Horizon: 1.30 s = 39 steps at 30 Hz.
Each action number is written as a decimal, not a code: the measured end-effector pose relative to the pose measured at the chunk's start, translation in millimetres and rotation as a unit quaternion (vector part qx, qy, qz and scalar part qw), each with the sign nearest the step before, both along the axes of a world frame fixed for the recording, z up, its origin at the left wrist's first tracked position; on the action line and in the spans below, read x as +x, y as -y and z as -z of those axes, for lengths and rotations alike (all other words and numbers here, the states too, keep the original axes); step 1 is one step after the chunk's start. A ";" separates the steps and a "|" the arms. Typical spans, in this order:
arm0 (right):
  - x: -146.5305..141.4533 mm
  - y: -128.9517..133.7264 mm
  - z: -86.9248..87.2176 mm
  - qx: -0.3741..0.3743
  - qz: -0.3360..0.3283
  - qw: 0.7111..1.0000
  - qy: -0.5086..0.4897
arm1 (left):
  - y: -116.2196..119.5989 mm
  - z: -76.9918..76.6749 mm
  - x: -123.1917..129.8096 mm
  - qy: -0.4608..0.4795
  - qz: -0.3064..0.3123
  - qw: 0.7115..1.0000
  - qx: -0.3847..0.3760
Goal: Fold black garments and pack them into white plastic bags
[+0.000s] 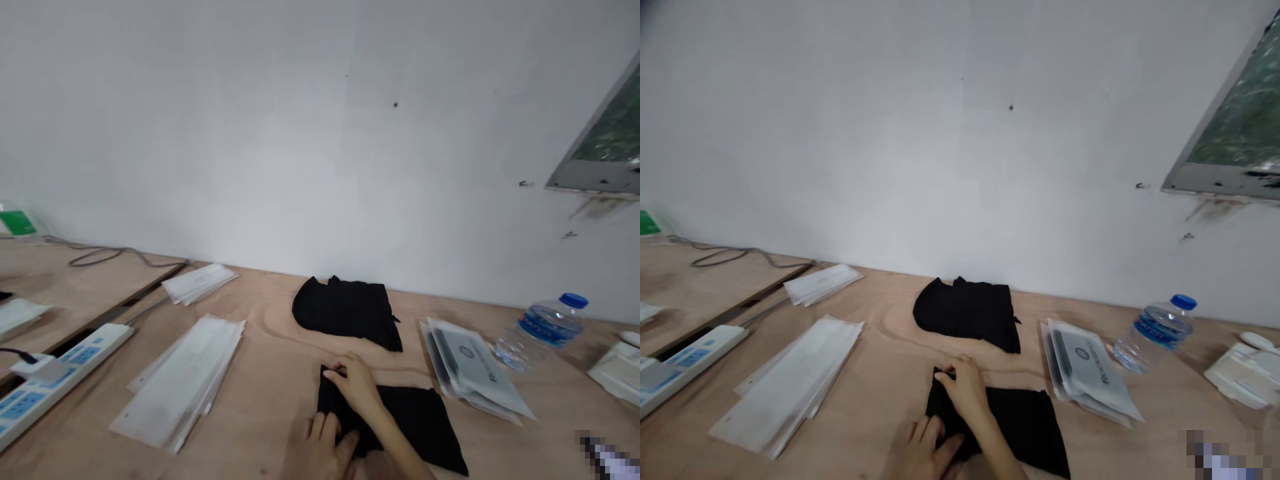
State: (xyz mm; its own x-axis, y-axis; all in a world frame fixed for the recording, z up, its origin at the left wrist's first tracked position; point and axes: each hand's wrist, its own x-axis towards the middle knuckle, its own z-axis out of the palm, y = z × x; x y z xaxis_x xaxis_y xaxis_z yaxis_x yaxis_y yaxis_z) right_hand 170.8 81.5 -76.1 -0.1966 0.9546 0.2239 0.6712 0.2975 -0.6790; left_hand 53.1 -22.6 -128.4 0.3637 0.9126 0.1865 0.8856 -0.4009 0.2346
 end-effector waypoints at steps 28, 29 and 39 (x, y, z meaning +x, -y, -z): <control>54.6 70.1 -3.9 0.028 -0.116 0.979 0.168 | -12.3 -57.2 -33.2 0.221 0.049 0.959 -0.173; 52.0 69.6 0.3 0.048 -0.100 0.978 0.179 | -11.4 -54.3 -31.0 0.219 0.048 0.961 -0.164; 62.2 85.7 25.2 0.083 -0.103 0.976 0.175 | -3.7 -34.9 -33.1 0.153 0.076 0.982 -0.077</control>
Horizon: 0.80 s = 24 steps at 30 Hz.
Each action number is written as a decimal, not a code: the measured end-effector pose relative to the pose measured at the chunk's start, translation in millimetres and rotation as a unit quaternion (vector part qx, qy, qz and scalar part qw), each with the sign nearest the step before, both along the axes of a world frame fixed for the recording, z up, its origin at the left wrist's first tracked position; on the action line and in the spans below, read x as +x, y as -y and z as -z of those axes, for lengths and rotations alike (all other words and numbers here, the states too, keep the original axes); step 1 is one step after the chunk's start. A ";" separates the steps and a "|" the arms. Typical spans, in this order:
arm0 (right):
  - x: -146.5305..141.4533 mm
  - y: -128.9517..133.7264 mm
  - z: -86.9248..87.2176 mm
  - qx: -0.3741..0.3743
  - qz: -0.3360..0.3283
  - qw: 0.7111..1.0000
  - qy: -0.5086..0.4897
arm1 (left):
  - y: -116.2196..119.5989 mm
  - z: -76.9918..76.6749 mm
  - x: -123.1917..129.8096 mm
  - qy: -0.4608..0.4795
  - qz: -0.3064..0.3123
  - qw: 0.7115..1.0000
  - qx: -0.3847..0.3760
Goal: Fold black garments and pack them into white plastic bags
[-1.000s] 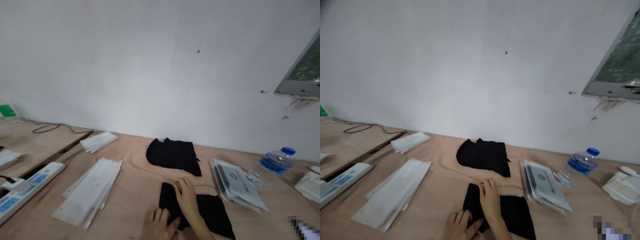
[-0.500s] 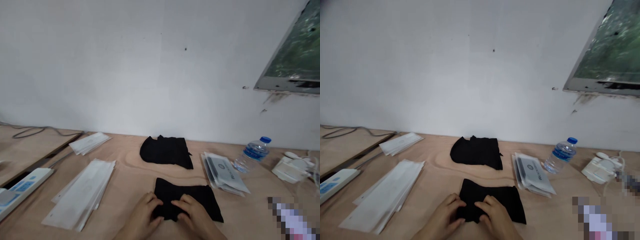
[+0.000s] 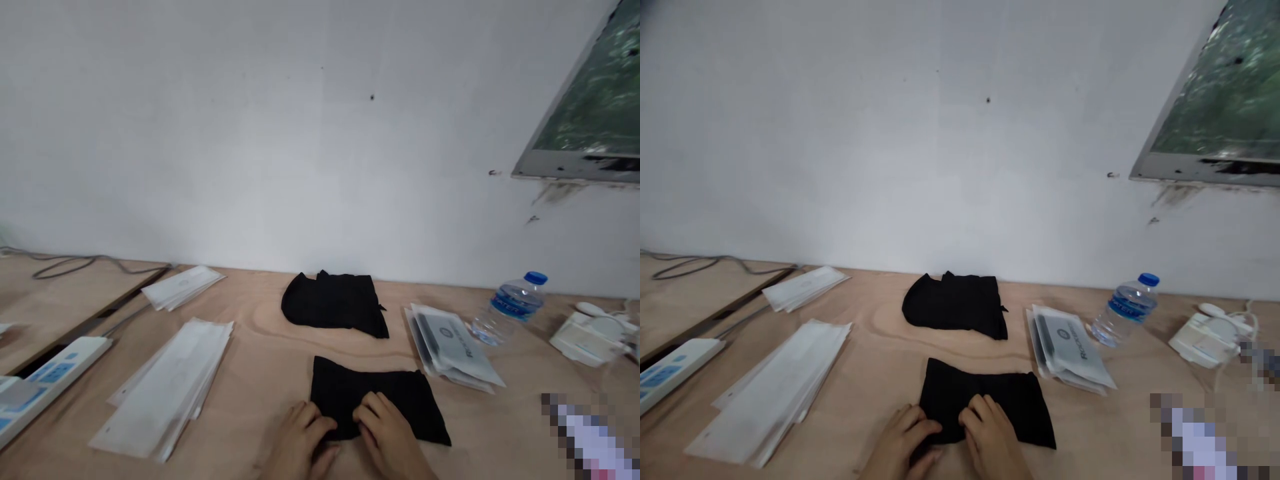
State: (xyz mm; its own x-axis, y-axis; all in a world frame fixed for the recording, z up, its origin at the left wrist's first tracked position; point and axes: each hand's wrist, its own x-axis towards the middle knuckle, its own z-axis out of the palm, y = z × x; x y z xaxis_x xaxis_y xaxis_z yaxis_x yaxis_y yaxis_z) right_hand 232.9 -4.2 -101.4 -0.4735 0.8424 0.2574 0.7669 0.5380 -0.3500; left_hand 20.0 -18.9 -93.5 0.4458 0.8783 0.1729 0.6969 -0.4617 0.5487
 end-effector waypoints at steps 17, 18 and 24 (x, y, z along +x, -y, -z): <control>-1.0 3.9 -19.5 -0.027 0.030 0.998 0.045 | -1.0 -1.5 1.8 -0.043 0.060 0.997 -0.036; -0.1 4.8 -18.9 -0.014 0.034 0.999 0.035 | -0.9 -2.6 0.7 -0.038 0.058 0.997 -0.037; -3.6 4.2 1.4 -0.027 0.068 0.997 -0.003 | -31.1 -25.1 -6.7 0.108 -0.008 0.994 -0.004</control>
